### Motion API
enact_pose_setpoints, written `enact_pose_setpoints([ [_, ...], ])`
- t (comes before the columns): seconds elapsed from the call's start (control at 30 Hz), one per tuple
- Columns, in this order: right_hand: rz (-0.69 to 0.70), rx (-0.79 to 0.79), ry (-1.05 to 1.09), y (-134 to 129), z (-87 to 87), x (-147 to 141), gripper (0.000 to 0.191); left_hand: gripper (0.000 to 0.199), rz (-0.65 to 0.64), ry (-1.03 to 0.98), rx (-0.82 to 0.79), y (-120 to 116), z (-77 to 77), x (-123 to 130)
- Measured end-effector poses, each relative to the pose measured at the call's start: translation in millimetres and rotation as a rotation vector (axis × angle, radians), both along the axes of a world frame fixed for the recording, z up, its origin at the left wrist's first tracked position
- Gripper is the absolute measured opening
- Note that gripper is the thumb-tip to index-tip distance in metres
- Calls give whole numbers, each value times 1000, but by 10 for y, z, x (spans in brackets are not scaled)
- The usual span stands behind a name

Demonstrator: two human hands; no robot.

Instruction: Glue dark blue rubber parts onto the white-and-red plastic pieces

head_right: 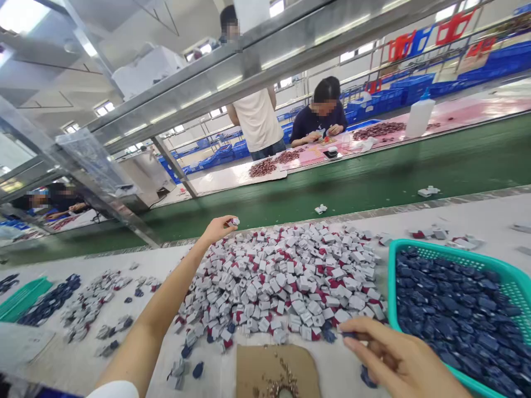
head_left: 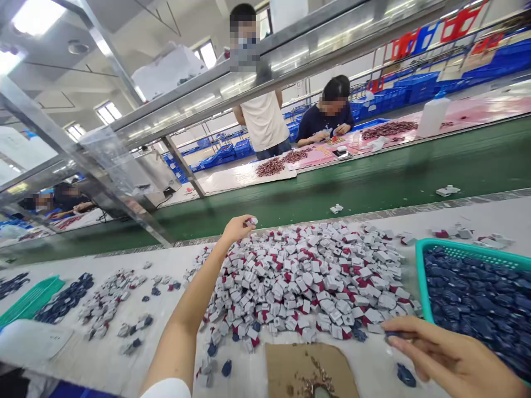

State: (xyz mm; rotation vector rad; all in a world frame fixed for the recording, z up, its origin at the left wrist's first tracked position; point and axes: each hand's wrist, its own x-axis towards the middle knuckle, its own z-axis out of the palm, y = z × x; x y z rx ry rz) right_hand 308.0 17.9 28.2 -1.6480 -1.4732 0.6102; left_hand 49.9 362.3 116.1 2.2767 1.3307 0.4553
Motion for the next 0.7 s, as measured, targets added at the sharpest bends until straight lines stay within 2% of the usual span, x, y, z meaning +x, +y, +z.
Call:
enact_pose_setpoints([
  [0.07,238,-137,35,40,111,-320,22,21,25,-114,-10,-390,-17,-217],
  [0.17,451,-237,47,66,168,-716,21,26,130,-306,-96,-1146,-139,-557],
  [0.23,541,-292,50,71,134,-881,22,32,224,-570,-304,-1690,-233,-741],
  [0.33,605,-334,-8,78,63,-978,30,40,381,-1037,-686,-2429,-377,-912],
  [0.4,614,-336,-85,91,30,-981,31,39,491,-1160,-739,-2804,-500,-956],
  [0.47,618,-340,-162,106,0,-972,29,36,571,-1149,-683,-3055,-635,-952],
  [0.53,643,-342,-226,115,-41,-969,24,36,600,-1094,-656,-3187,-751,-910],
  [0.7,696,-321,-294,82,-179,-970,22,40,563,-1095,-760,-3223,-860,-743],
])
